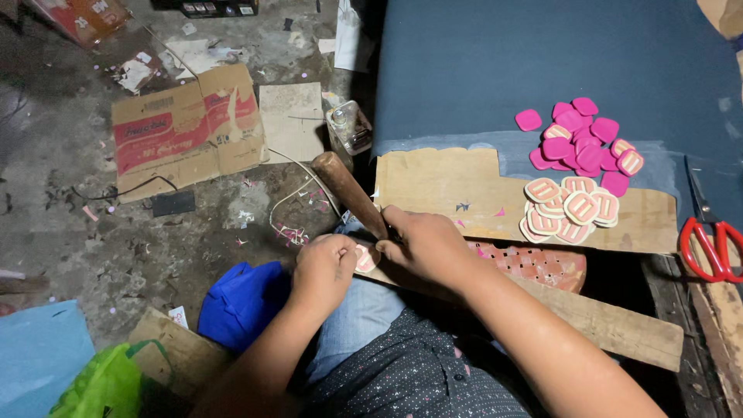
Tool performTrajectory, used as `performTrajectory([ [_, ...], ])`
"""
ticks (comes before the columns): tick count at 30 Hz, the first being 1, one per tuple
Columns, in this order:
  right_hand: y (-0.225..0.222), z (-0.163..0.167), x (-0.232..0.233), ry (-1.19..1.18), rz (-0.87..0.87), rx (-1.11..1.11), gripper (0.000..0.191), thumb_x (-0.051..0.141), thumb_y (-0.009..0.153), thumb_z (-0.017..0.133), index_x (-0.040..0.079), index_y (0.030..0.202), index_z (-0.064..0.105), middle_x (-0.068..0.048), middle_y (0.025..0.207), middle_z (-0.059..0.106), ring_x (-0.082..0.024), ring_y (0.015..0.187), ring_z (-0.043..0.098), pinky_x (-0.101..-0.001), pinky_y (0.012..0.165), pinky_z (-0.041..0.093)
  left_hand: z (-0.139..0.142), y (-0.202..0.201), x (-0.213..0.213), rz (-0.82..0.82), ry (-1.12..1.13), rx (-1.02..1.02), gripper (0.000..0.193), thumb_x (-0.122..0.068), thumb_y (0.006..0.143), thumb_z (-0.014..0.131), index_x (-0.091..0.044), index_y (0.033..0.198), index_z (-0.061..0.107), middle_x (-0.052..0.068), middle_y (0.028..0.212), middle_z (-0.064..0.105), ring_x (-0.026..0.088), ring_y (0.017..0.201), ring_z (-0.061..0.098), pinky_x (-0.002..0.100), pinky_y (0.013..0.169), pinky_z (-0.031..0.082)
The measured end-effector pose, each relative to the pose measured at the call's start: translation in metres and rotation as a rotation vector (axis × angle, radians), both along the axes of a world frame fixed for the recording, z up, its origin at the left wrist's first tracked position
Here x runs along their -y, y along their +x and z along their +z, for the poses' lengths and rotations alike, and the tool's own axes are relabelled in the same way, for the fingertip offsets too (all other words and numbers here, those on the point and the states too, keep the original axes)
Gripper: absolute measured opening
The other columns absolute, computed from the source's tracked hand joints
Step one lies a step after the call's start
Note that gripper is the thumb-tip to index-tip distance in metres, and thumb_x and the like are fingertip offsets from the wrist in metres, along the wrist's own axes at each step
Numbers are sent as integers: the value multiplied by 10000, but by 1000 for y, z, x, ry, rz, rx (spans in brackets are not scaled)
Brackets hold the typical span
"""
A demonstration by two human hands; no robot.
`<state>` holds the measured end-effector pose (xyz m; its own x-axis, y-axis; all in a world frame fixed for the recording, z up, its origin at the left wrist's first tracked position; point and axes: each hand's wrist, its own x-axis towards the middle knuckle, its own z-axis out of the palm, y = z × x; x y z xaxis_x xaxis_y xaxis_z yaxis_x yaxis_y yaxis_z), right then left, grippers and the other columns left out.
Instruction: The person uses red-handled scissors to trim the edges of small pink and white foam pieces into rounded shapes. They then use a curved metal tool to press and shape the foam pieces on a wooden board placed on their lap. The finished pieces are stacked on a nearby workbench.
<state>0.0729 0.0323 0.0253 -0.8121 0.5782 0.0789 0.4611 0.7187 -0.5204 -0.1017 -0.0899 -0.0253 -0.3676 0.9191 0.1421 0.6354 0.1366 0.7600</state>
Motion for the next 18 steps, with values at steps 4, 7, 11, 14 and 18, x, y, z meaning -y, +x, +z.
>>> performTrajectory([
  [4, 7, 4, 6, 20, 43, 65, 317, 313, 879, 707, 94, 1028, 534, -168, 828, 696, -438, 773, 654, -545, 661, 502, -3, 5, 3, 40, 34, -89, 98, -135, 843, 707, -40, 861, 718, 160, 854, 723, 346, 774, 695, 435, 704, 543],
  [7, 10, 4, 11, 39, 11, 80, 313, 329, 885, 700, 96, 1014, 535, -161, 834, 693, -434, 755, 651, -547, 640, 497, -8, 3, 3, 90, -156, 257, 156, -138, 829, 718, 0, 883, 668, 110, 769, 736, 227, 692, 726, 357, 673, 566],
  [11, 16, -5, 20, -45, -105, 59, 326, 354, 877, 719, 106, 1020, 563, -156, 815, 695, -410, 768, 672, -532, 645, 501, -13, 4, 6, 46, -54, 368, 127, -108, 873, 692, 15, 889, 663, 75, 740, 705, 136, 659, 658, 294, 622, 544],
  [14, 24, -19, 26, -192, -155, -151, 312, 295, 861, 741, 113, 1076, 607, -144, 851, 719, -377, 777, 702, -467, 645, 542, -17, 6, 4, 57, -80, 418, 93, -90, 883, 672, 3, 889, 672, 61, 735, 704, 105, 653, 644, 272, 606, 525],
  [18, 29, -38, 35, -247, -264, -237, 324, 293, 859, 774, 96, 1066, 620, -131, 823, 714, -316, 713, 706, -406, 622, 540, -25, 10, 6, 67, -35, 443, 83, -62, 883, 655, 7, 917, 686, 78, 751, 697, 111, 656, 628, 271, 601, 516],
])
